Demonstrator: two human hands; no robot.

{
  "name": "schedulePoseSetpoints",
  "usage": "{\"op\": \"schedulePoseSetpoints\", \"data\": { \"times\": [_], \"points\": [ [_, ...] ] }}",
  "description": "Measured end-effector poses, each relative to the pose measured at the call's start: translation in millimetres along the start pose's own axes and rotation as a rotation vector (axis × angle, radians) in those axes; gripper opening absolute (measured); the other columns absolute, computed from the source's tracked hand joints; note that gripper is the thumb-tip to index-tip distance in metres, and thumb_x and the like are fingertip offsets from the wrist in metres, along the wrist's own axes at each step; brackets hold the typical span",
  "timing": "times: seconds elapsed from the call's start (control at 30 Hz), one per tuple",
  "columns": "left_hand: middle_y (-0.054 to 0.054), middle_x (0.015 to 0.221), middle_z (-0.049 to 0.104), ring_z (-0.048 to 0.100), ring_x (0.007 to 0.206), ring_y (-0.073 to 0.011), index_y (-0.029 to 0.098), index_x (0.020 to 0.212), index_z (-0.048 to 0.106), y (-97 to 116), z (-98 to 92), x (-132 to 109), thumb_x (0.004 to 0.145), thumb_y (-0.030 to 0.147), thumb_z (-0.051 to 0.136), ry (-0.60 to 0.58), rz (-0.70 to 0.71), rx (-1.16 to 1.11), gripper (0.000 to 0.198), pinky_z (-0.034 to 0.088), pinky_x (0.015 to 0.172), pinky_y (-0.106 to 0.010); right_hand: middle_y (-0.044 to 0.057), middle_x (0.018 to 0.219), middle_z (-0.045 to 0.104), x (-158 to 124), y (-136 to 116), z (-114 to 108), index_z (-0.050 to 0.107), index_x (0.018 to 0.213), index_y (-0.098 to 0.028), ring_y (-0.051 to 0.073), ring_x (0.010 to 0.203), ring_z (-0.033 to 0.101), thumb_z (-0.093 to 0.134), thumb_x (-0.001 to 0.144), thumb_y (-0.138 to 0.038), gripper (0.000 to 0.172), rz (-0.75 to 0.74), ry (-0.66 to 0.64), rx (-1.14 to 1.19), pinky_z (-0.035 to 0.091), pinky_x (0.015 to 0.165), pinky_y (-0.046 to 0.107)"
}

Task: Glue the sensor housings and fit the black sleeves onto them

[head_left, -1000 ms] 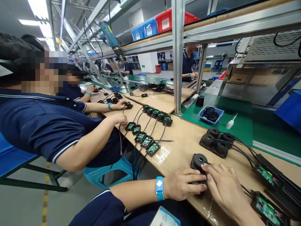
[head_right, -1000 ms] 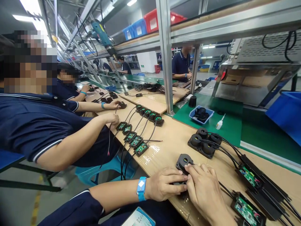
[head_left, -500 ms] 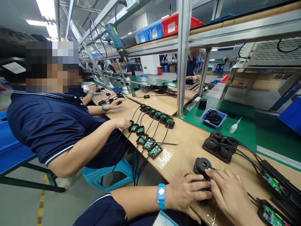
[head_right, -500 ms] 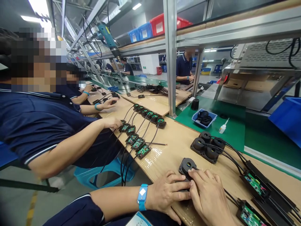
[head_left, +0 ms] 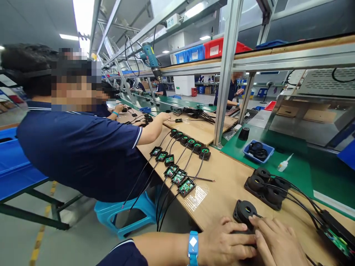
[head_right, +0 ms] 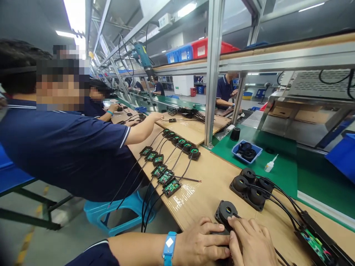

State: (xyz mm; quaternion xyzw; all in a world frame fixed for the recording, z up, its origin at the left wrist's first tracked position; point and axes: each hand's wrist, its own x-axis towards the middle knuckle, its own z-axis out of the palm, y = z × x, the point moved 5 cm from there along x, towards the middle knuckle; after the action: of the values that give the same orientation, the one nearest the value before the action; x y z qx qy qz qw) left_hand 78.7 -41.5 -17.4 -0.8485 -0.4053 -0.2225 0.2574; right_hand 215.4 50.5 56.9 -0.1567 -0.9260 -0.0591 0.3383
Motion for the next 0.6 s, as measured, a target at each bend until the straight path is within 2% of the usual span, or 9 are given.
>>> {"op": "schedulePoseSetpoints", "data": {
  "times": [0.17,0.33,0.47,0.6],
  "points": [
    [0.012,0.153,0.056,0.039,0.147,-0.0191,0.041,0.115,0.074,1.8,2.4,0.5,0.098,0.053,0.059,0.176,-0.039,0.013,0.026,0.036,0.110,-0.032,-0.005,0.086,0.076,2.6,-2.3,-1.7,0.067,0.101,-0.023,0.014,0.070,0.068,0.048,0.094,-0.023,0.020,-0.019,0.023,-0.031,0.042,0.064,0.029],
    [0.009,0.148,0.061,0.045,0.139,-0.0208,0.041,0.113,0.074,3.9,14.7,1.9,0.097,0.054,0.061,0.186,-0.016,0.012,0.024,0.038,0.106,-0.033,-0.006,0.083,0.075,5.3,-3.6,-2.9,0.066,0.100,-0.024,0.013,0.068,0.067,0.047,0.094,-0.021,0.020,-0.021,0.035,-0.024,0.042,0.065,0.029],
    [0.006,0.144,0.063,0.047,0.135,-0.0208,0.038,0.110,0.074,2.6,12.0,2.8,0.093,0.055,0.067,0.269,-0.023,-0.024,0.025,0.039,0.107,-0.032,-0.005,0.083,0.075,6.9,-4.2,-4.7,0.066,0.099,-0.024,0.014,0.067,0.066,0.046,0.095,-0.020,0.021,-0.002,0.040,-0.014,0.041,0.063,0.029],
    [0.006,0.144,0.063,0.044,0.139,-0.0199,0.037,0.113,0.073,1.6,9.9,2.3,0.094,0.051,0.066,0.216,-0.034,-0.071,0.025,0.037,0.112,-0.032,-0.004,0.085,0.075,7.5,-5.4,-4.6,0.065,0.099,-0.024,0.014,0.070,0.067,0.045,0.095,-0.020,0.020,0.017,0.016,-0.007,0.041,0.065,0.029]
  ]
}}
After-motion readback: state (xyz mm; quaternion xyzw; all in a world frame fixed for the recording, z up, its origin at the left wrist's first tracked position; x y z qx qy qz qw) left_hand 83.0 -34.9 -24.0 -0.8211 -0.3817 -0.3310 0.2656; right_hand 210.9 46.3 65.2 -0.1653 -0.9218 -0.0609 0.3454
